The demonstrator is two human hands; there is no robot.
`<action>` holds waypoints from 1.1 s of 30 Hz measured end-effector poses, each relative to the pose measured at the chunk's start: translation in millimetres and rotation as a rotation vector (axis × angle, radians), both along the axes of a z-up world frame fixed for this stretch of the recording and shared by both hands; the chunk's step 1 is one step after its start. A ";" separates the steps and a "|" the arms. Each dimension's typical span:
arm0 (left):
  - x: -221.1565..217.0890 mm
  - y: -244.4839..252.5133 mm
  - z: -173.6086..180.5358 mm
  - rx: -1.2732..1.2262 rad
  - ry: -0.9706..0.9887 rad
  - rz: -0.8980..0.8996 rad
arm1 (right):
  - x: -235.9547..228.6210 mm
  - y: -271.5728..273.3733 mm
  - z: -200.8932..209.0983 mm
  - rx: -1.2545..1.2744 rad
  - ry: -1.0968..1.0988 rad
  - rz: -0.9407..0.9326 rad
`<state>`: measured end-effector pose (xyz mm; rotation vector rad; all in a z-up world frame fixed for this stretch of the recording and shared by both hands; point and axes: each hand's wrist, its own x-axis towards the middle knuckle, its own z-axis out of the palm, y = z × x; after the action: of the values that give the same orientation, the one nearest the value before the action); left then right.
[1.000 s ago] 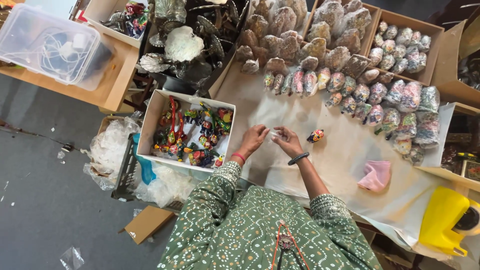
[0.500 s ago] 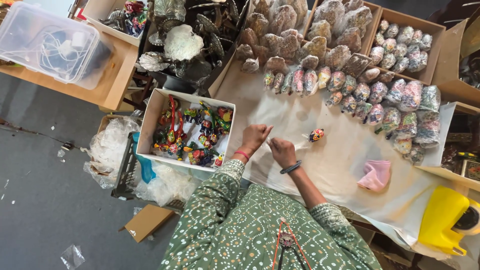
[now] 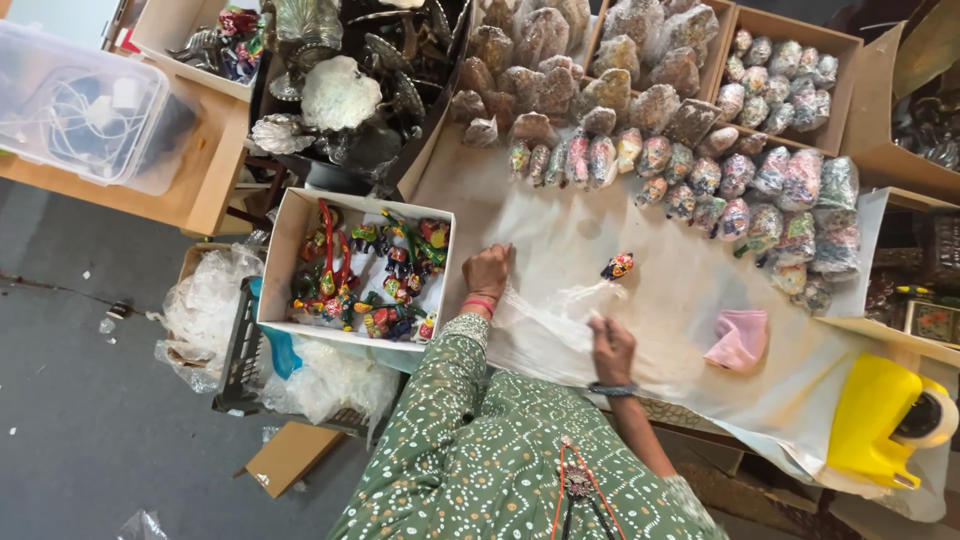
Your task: The person handles small, colorful decorative figurines, wiping them with a pink cloth and then wrapping them in bubble wrap. The wrapped items are placed into a cardboard box alongside other similar items.
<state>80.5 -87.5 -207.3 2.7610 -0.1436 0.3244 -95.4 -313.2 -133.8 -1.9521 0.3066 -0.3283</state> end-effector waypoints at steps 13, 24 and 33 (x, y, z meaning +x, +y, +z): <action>-0.3 -6.0 35.8 -0.054 0.064 0.077 | -105.4 -192.0 -28.9 -0.077 0.118 -0.487; -35.9 83.0 140.0 -0.914 0.233 0.138 | -62.3 -21.5 -30.5 -0.710 0.301 0.328; -84.0 246.6 190.6 -1.033 -0.197 0.536 | 84.4 113.8 107.6 -0.324 -0.359 0.476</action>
<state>-3.4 159.2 -16.7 1.6910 0.5679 0.5950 -11.0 -199.3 -26.2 -2.1567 -0.4658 -0.4221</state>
